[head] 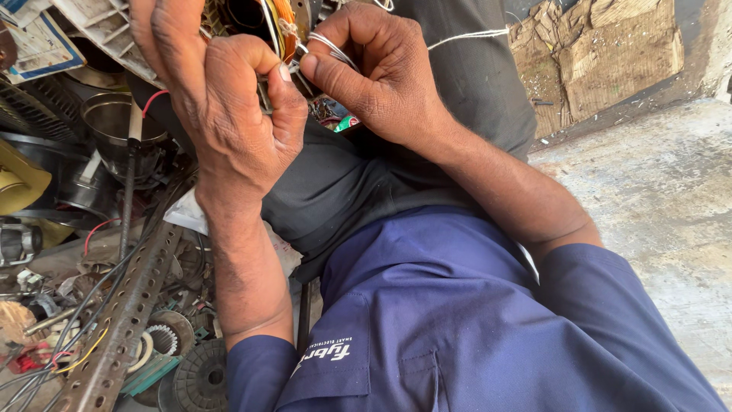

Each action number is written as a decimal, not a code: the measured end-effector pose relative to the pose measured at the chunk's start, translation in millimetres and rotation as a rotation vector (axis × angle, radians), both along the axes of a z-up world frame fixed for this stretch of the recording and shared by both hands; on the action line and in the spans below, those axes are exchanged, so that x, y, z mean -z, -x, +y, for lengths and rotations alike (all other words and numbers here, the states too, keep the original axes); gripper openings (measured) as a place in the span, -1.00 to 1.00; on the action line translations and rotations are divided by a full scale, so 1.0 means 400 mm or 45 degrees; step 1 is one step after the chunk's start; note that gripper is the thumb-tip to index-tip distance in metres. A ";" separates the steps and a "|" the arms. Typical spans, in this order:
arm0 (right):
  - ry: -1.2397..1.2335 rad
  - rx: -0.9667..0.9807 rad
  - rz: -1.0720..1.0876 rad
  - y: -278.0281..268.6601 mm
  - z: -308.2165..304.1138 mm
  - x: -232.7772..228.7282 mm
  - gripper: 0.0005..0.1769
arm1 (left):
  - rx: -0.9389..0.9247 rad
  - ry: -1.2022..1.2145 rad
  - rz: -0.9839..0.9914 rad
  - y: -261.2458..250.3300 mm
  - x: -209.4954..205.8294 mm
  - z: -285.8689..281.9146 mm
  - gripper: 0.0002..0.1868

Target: The person is repairing a fan motor by hand. They are seated with the motor assembly on their lap, using their hands to tie white string around the copper windings to secure them in place.

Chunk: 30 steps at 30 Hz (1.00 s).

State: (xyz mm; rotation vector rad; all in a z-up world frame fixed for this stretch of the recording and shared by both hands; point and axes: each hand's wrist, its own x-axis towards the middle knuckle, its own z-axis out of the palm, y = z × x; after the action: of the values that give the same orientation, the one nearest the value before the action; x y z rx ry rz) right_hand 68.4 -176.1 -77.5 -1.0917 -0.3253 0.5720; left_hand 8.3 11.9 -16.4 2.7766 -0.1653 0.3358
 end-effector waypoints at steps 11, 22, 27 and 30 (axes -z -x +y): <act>0.019 0.018 -0.037 0.000 0.001 0.004 -0.91 | 0.078 -0.028 0.021 0.030 -0.041 0.018 -0.79; -0.004 0.025 -0.003 0.001 0.009 -0.015 -0.89 | 0.252 -0.267 -0.436 0.060 0.051 0.013 -0.84; 0.022 0.072 -0.001 0.000 0.013 -0.013 -0.88 | -0.026 0.196 -0.397 0.068 0.026 0.004 -0.90; 0.081 0.073 -0.001 0.000 0.010 -0.012 -0.90 | -0.153 0.330 -0.307 0.076 0.001 0.020 -0.85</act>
State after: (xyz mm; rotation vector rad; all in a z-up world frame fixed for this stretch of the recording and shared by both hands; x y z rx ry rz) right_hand 68.3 -172.2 -72.7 -1.1588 -0.2767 0.5338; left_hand -22.0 19.9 -16.8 2.4886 -0.0105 0.6725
